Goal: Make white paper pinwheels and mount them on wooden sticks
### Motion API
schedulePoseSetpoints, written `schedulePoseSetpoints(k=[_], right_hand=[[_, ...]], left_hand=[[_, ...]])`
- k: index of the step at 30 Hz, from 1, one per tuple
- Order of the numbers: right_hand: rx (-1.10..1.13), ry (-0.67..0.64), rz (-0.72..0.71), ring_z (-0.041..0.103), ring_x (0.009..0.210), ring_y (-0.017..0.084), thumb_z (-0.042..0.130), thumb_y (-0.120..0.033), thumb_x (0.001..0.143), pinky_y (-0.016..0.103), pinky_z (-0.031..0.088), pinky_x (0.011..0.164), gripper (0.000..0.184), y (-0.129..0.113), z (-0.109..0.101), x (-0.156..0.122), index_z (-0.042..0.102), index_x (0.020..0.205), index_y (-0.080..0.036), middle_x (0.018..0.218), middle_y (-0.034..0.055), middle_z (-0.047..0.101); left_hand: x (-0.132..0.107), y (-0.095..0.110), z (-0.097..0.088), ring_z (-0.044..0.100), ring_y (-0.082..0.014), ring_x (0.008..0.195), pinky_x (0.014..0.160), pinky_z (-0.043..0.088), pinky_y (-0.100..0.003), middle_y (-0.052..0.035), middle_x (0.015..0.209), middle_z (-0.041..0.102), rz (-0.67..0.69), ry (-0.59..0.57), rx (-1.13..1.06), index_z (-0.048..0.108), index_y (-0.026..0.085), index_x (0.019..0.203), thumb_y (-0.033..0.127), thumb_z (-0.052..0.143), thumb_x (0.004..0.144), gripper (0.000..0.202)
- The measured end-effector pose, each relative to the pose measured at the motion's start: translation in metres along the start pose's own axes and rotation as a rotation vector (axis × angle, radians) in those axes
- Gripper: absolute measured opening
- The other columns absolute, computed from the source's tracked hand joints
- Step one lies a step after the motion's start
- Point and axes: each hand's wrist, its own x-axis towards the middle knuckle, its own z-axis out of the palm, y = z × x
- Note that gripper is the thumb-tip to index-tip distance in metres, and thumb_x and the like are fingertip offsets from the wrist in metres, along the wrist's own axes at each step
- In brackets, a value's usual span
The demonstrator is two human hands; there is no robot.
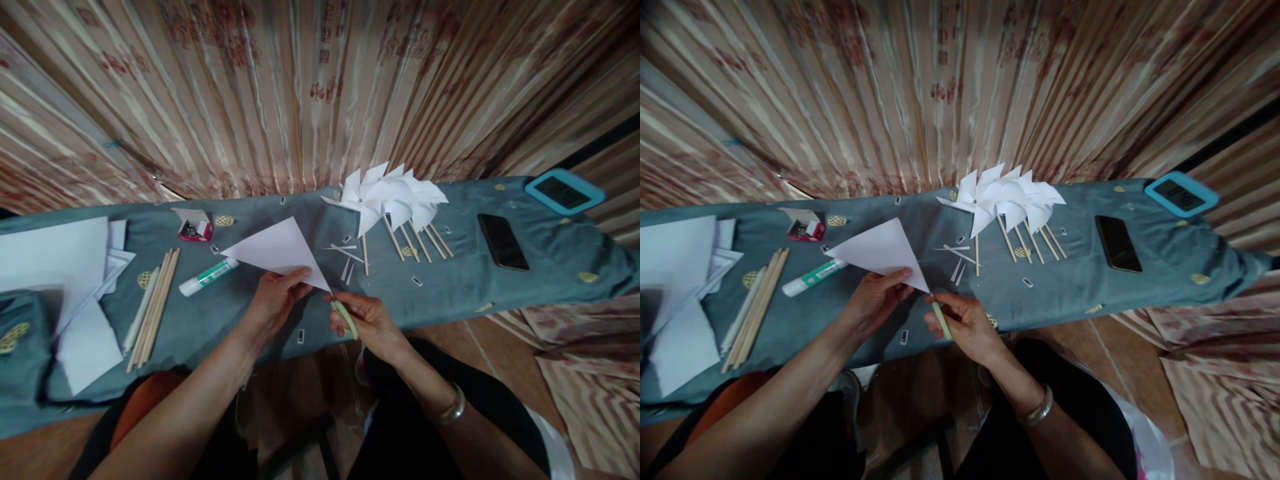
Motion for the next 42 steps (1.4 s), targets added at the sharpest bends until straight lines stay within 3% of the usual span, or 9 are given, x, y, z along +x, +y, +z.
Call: schedulePoseSetpoints(k=[7,10,13,20,24,28,33,37,42], right_hand=[[-0.228,0.117,-0.116,0.058,0.051,0.011,0.074,-0.055,0.065,0.024,0.045,0.051,0.052,-0.003,-0.013,0.009,0.067,0.098,-0.016,0.062,-0.0015,0.065],[-0.595,0.246,-0.196,0.061,0.056,0.015,0.068,-0.05,0.075,0.025,0.044,0.054,0.046,-0.009,-0.021,0.011,0.065,0.105,-0.016,0.064,-0.0006,0.066],[-1.034,0.332,-0.184,0.068,0.069,0.019,0.063,-0.038,0.081,0.027,0.045,0.064,0.039,-0.017,-0.022,0.01,0.059,0.114,-0.016,0.077,0.0025,0.072],[-1.63,0.319,-0.018,0.071,0.086,0.027,0.051,-0.031,0.089,0.03,0.044,0.068,0.029,-0.037,-0.011,0.014,0.059,0.114,-0.018,0.093,0.0119,0.075],[-1.697,0.285,-0.025,0.07,0.094,0.029,0.048,-0.03,0.091,0.031,0.044,0.072,0.029,-0.046,-0.003,0.018,0.061,0.113,-0.017,0.099,0.0134,0.075],[-1.695,0.199,-0.079,0.07,0.094,0.027,0.051,-0.029,0.09,0.03,0.044,0.072,0.024,-0.043,0.023,0.021,0.065,0.107,-0.019,0.1,0.0117,0.074],[-1.718,0.076,-0.139,0.068,0.095,0.024,0.053,-0.027,0.09,0.028,0.045,0.073,0.019,-0.034,0.054,0.023,0.067,0.097,-0.018,0.099,0.012,0.074],[-1.739,0.139,-0.089,0.069,0.095,0.026,0.049,-0.031,0.092,0.03,0.045,0.075,0.025,-0.036,0.042,0.028,0.069,0.096,-0.017,0.1,0.0142,0.073],[-1.739,0.337,0.046,0.069,0.096,0.03,0.053,-0.037,0.089,0.034,0.046,0.074,0.028,-0.042,0.014,0.039,0.067,0.101,-0.016,0.098,0.0179,0.073]], left_hand=[[0.0,0.006,-0.006,0.066,-0.012,0.065,0.06,0.054,-0.021,-0.0022,0.075,0.073,0.049,0.014,0.0,0.07,0.011,0.073,0.009,0.084,0.052,0.025],[-0.001,0.015,-0.01,0.066,-0.013,0.065,0.06,0.054,-0.023,-0.0026,0.074,0.073,0.118,0.034,0.015,0.069,0.012,0.073,0.009,0.083,0.053,0.025],[-0.006,0.027,-0.015,0.067,-0.0141,0.065,0.06,0.054,-0.024,-0.0026,0.074,0.073,0.195,0.077,0.016,0.069,0.012,0.073,0.006,0.079,0.056,0.021],[-0.018,0.051,-0.033,0.067,-0.0126,0.07,0.066,0.055,-0.023,-0.0005,0.075,0.072,0.305,0.121,-0.02,0.067,0.013,0.071,0.002,0.073,0.064,0.015],[-0.024,0.069,-0.049,0.068,-0.0111,0.069,0.064,0.055,-0.021,0.0022,0.076,0.072,0.388,0.143,-0.034,0.066,0.016,0.074,0.001,0.069,0.066,0.017],[-0.034,0.087,-0.065,0.066,-0.0108,0.063,0.063,0.057,-0.021,0.0013,0.069,0.071,0.414,0.232,-0.049,0.064,0.014,0.072,0.0,0.063,0.071,0.015],[-0.043,0.083,-0.081,0.068,-0.0152,0.068,0.07,0.058,-0.032,0.0008,0.074,0.071,0.335,0.202,-0.07,0.063,0.015,0.077,0.002,0.065,0.07,0.015],[-0.039,0.07,-0.091,0.067,-0.0158,0.071,0.08,0.055,-0.039,0.0006,0.076,0.071,0.248,0.214,-0.076,0.063,0.017,0.077,0.002,0.066,0.068,0.017],[-0.023,0.07,-0.097,0.067,-0.0155,0.077,0.087,0.05,-0.036,-0.0003,0.079,0.07,0.263,0.191,-0.121,0.064,0.017,0.079,0.005,0.07,0.065,0.019]])
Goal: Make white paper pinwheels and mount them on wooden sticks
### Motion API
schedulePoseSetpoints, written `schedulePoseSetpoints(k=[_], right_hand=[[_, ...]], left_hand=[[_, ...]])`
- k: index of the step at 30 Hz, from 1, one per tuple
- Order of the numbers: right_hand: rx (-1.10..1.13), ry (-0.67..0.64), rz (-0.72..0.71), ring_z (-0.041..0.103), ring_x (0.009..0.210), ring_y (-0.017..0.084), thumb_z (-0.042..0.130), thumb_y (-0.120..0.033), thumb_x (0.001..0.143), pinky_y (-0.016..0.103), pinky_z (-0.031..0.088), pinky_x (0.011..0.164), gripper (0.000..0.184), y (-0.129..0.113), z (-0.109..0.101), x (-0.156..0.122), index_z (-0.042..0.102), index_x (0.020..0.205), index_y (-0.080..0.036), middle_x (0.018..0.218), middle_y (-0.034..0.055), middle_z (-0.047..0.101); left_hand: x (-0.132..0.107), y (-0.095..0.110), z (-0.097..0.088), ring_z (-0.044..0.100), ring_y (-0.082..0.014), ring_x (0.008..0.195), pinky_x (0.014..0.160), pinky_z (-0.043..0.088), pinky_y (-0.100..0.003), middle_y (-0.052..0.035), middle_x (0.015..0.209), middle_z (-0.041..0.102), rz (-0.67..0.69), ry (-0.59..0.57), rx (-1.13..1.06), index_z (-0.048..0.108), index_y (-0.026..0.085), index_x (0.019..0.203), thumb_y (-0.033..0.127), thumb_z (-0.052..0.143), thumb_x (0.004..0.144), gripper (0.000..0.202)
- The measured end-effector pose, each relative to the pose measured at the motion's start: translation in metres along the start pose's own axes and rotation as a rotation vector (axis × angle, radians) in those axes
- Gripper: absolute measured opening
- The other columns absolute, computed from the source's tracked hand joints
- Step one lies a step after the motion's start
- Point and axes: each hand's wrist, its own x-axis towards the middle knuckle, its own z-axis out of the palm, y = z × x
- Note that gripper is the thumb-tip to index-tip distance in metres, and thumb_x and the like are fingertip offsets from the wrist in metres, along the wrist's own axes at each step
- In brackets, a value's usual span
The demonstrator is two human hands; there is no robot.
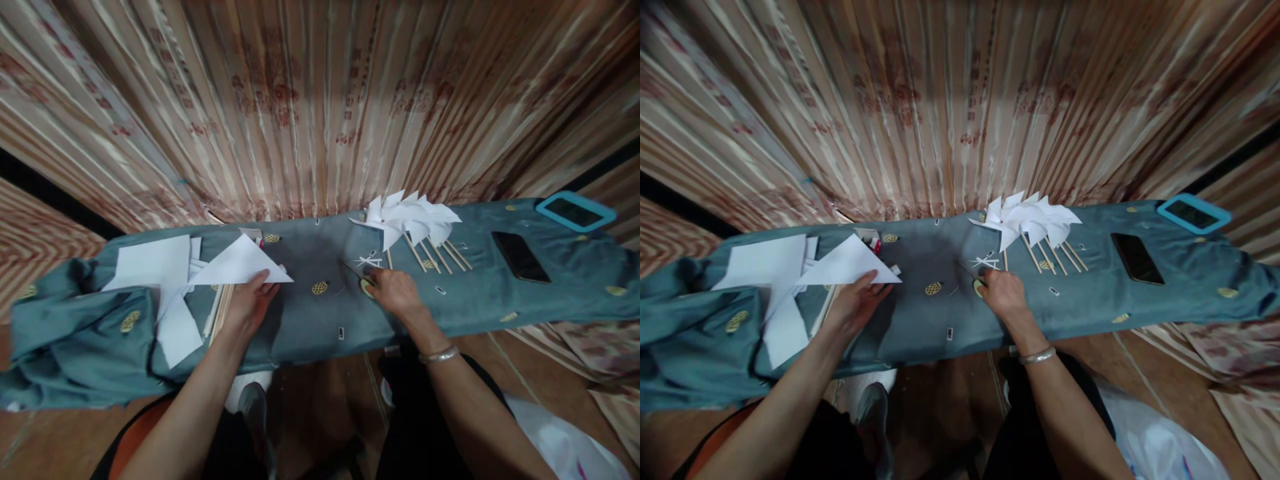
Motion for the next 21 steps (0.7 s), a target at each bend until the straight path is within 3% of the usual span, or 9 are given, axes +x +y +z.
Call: schedulePoseSetpoints(k=[6,11,17,21], right_hand=[[0.025,0.015,0.013,0.069,0.095,0.028,0.057,-0.037,0.086,0.032,0.045,0.074,0.03,0.004,-0.004,0.002,0.064,0.104,-0.015,0.098,0.0165,0.073],[0.001,-0.033,0.034,0.07,0.093,0.03,0.058,-0.04,0.084,0.032,0.045,0.072,0.027,0.006,-0.003,0.004,0.068,0.093,-0.016,0.095,0.0162,0.074],[-0.003,-0.023,0.042,0.069,0.093,0.031,0.057,-0.04,0.086,0.032,0.045,0.071,0.03,0.012,-0.001,0.006,0.069,0.093,-0.014,0.095,0.0185,0.074],[0.004,-0.007,0.034,0.069,0.093,0.03,0.058,-0.04,0.085,0.032,0.044,0.07,0.03,0.018,0.0,0.005,0.069,0.096,-0.014,0.096,0.0183,0.074]], left_hand=[[0.014,-0.006,0.007,0.066,-0.0135,0.073,0.085,0.05,-0.034,0.0009,0.076,0.07,0.046,-0.015,-0.035,0.063,0.017,0.076,0.006,0.072,0.062,0.02],[0.022,-0.006,0.013,0.067,-0.013,0.076,0.086,0.049,-0.029,0.0008,0.072,0.069,0.088,0.07,-0.1,0.061,0.018,0.074,0.002,0.069,0.063,0.021],[0.032,0.008,0.002,0.066,-0.0102,0.068,0.08,0.05,-0.024,0.0033,0.066,0.068,0.131,0.14,-0.123,0.06,0.02,0.079,0.006,0.069,0.066,0.021],[0.025,0.014,-0.005,0.061,-0.0082,0.058,0.082,0.051,-0.03,0.0058,0.061,0.065,0.114,0.157,-0.111,0.059,0.019,0.072,0.005,0.067,0.068,0.017]])
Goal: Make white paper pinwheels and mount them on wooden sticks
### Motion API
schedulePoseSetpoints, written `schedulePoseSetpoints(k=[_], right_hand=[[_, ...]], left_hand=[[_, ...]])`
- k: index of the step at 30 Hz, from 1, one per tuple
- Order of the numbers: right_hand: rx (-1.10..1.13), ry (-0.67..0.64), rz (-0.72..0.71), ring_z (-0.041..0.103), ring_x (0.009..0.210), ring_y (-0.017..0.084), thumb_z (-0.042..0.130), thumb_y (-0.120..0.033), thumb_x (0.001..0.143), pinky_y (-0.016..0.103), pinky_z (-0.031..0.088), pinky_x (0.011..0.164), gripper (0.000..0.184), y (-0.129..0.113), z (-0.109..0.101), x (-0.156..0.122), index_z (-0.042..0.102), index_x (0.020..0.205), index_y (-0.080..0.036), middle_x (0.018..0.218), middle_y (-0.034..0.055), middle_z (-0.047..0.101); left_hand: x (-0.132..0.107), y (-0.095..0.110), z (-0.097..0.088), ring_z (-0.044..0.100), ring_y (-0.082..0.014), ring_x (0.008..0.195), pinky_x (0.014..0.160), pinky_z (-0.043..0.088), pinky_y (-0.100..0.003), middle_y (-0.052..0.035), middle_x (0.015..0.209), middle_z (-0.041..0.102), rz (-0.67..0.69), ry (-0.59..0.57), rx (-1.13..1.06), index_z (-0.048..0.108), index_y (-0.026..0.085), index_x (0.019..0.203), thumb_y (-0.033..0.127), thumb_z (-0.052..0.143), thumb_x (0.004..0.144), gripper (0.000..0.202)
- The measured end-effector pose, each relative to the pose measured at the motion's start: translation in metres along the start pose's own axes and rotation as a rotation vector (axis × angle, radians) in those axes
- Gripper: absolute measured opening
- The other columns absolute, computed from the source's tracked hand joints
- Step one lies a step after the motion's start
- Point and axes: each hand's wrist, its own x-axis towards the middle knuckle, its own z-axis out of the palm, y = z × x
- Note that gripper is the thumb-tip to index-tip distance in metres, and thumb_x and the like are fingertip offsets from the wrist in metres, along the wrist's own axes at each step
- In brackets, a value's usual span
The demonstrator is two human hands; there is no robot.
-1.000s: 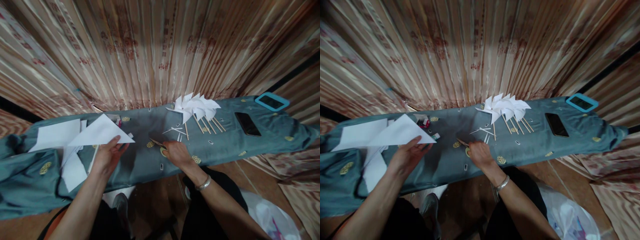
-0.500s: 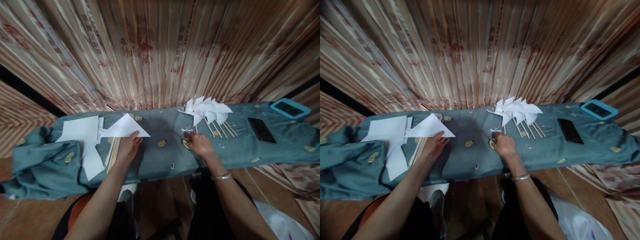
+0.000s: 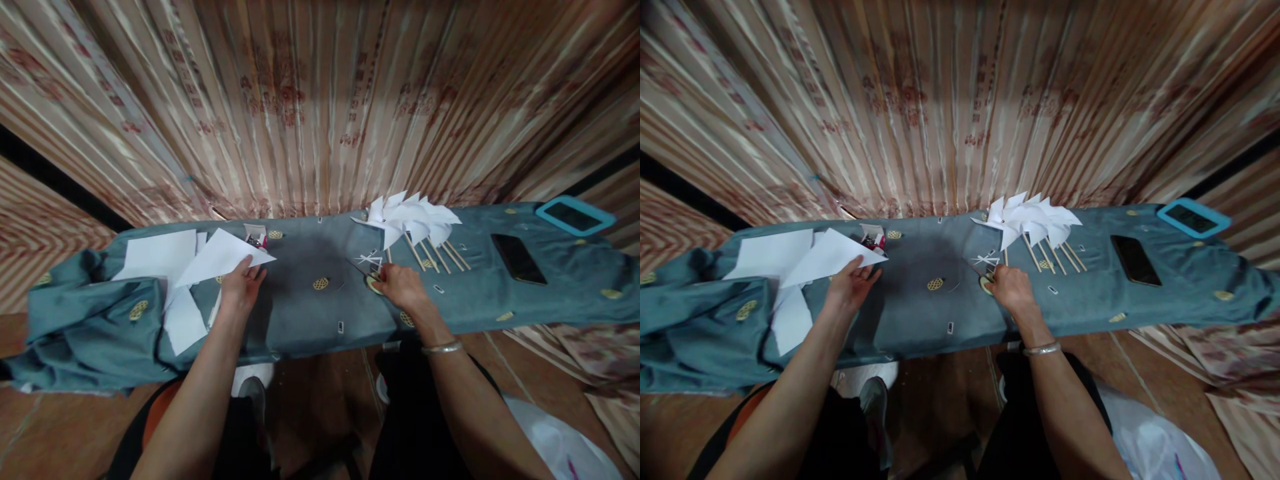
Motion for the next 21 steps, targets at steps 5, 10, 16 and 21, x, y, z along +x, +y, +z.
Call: schedulePoseSetpoints(k=[5,10,16,21], right_hand=[[0.03,-0.008,-0.054,0.069,0.094,0.026,0.062,-0.037,0.082,0.029,0.044,0.071,0.027,0.007,-0.001,-0.002,0.069,0.097,-0.016,0.097,0.0135,0.074],[0.037,0.023,-0.054,0.068,0.096,0.025,0.06,-0.035,0.083,0.029,0.045,0.075,0.027,0.011,0.003,-0.004,0.069,0.099,-0.015,0.099,0.0143,0.074],[0.049,0.107,0.004,0.069,0.094,0.029,0.061,-0.033,0.084,0.034,0.049,0.077,0.029,0.032,0.004,-0.014,0.068,0.1,-0.01,0.096,0.0203,0.073],[0.101,0.234,-0.123,0.064,0.106,0.031,0.041,-0.021,0.094,0.04,0.048,0.087,0.035,0.014,0.006,-0.023,0.061,0.119,-0.006,0.111,0.024,0.067]], left_hand=[[-0.036,-0.016,-0.008,0.066,-0.014,0.069,0.072,0.053,-0.029,0.0009,0.076,0.072,0.048,-0.167,0.161,0.068,0.018,0.078,0.011,0.08,0.057,0.025],[-0.074,-0.046,-0.015,0.063,-0.013,0.062,0.062,0.051,-0.021,-0.0027,0.07,0.072,-0.081,-0.263,0.389,0.072,0.013,0.073,0.016,0.089,0.049,0.029],[-0.08,-0.056,-0.022,0.067,-0.0162,0.068,0.066,0.057,-0.026,-0.0074,0.076,0.073,-0.132,-0.237,0.386,0.07,0.011,0.074,0.007,0.081,0.06,0.018],[-0.075,-0.055,-0.027,0.065,-0.0132,0.063,0.064,0.057,-0.024,-0.0032,0.072,0.071,-0.127,-0.152,0.35,0.065,0.012,0.072,-0.001,0.069,0.07,0.013]])
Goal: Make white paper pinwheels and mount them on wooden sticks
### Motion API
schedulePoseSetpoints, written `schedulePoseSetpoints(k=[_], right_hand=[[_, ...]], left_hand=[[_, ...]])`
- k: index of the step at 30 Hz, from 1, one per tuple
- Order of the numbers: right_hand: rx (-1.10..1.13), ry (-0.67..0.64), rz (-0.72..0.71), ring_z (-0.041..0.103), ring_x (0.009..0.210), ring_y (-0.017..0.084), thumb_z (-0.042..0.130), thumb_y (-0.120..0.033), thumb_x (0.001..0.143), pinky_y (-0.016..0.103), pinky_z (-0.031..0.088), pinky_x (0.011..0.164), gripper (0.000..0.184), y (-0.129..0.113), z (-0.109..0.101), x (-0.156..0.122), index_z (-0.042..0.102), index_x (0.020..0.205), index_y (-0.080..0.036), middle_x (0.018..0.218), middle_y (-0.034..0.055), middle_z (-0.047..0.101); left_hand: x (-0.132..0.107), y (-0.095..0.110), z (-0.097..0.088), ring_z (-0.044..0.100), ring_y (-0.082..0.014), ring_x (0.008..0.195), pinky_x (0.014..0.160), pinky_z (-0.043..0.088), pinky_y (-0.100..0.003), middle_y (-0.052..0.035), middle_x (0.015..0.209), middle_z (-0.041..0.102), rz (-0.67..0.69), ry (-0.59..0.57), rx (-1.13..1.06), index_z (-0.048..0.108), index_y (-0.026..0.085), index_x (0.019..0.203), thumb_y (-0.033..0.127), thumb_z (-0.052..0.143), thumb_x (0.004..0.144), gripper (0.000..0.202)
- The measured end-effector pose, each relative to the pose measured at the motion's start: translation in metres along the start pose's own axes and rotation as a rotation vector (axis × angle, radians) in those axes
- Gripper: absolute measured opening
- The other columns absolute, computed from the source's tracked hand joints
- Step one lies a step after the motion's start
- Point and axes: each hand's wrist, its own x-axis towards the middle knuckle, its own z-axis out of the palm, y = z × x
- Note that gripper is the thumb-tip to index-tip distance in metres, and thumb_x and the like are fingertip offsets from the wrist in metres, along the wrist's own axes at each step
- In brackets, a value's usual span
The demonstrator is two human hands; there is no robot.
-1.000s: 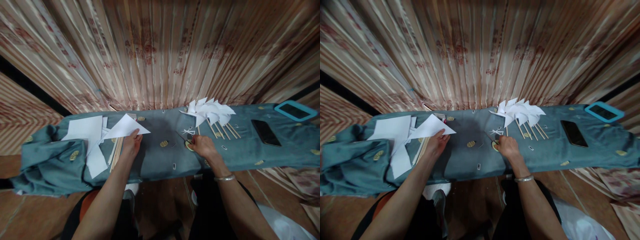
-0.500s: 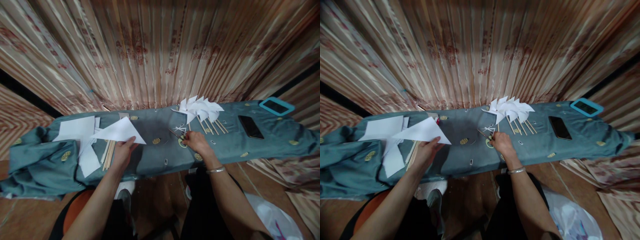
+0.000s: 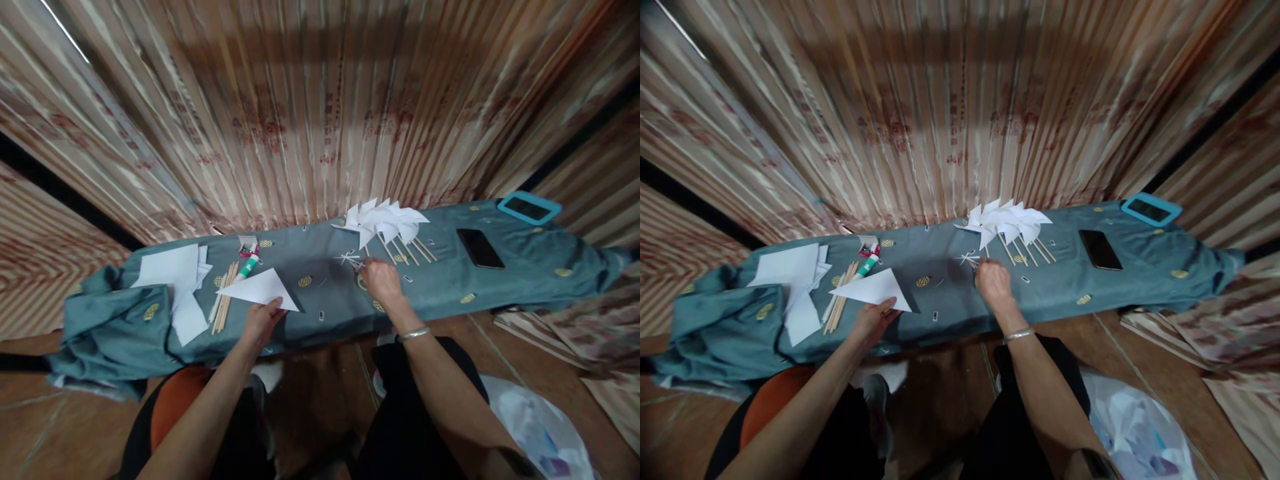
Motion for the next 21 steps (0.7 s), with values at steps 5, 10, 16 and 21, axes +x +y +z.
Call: schedulePoseSetpoints(k=[5,10,16,21], right_hand=[[0.14,-0.007,-0.305,0.046,0.131,0.023,0.038,-0.007,0.09,0.035,0.039,0.105,0.048,-0.039,0.026,0.002,0.051,0.135,-0.015,0.142,0.0137,0.052],[0.302,0.006,-0.23,0.052,0.123,0.032,0.037,0.0,0.085,0.05,0.035,0.107,0.041,-0.035,0.033,0.001,0.064,0.115,-0.004,0.126,0.0268,0.059],[0.75,0.002,-0.187,0.067,0.101,0.024,0.038,-0.026,0.096,0.04,0.051,0.091,0.035,-0.052,0.031,0.007,0.067,0.113,-0.015,0.107,0.0127,0.072],[1.364,-0.157,-0.113,0.07,0.071,0.016,0.043,-0.052,0.094,0.029,0.055,0.069,0.046,-0.076,0.034,0.012,0.07,0.099,-0.015,0.082,0.0095,0.074]], left_hand=[[0.001,-0.002,-0.003,0.065,-0.0136,0.064,0.064,0.056,-0.025,-0.0014,0.072,0.071,-0.013,0.006,-0.012,0.065,0.013,0.076,0.001,0.068,0.07,0.013],[0.001,-0.003,-0.009,0.066,-0.0147,0.069,0.071,0.055,-0.027,-0.0027,0.075,0.072,-0.015,-0.056,0.011,0.068,0.013,0.076,0.008,0.078,0.061,0.019],[-0.002,-0.003,0.004,0.066,-0.0194,0.067,0.068,0.053,-0.03,-0.008,0.073,0.074,-0.057,-0.251,0.12,0.074,0.009,0.075,0.023,0.089,0.042,0.038],[-0.003,0.006,0.012,0.065,-0.019,0.067,0.073,0.05,-0.031,-0.0065,0.074,0.075,-0.077,-0.508,0.227,0.075,0.013,0.077,0.037,0.087,0.05,0.038]])
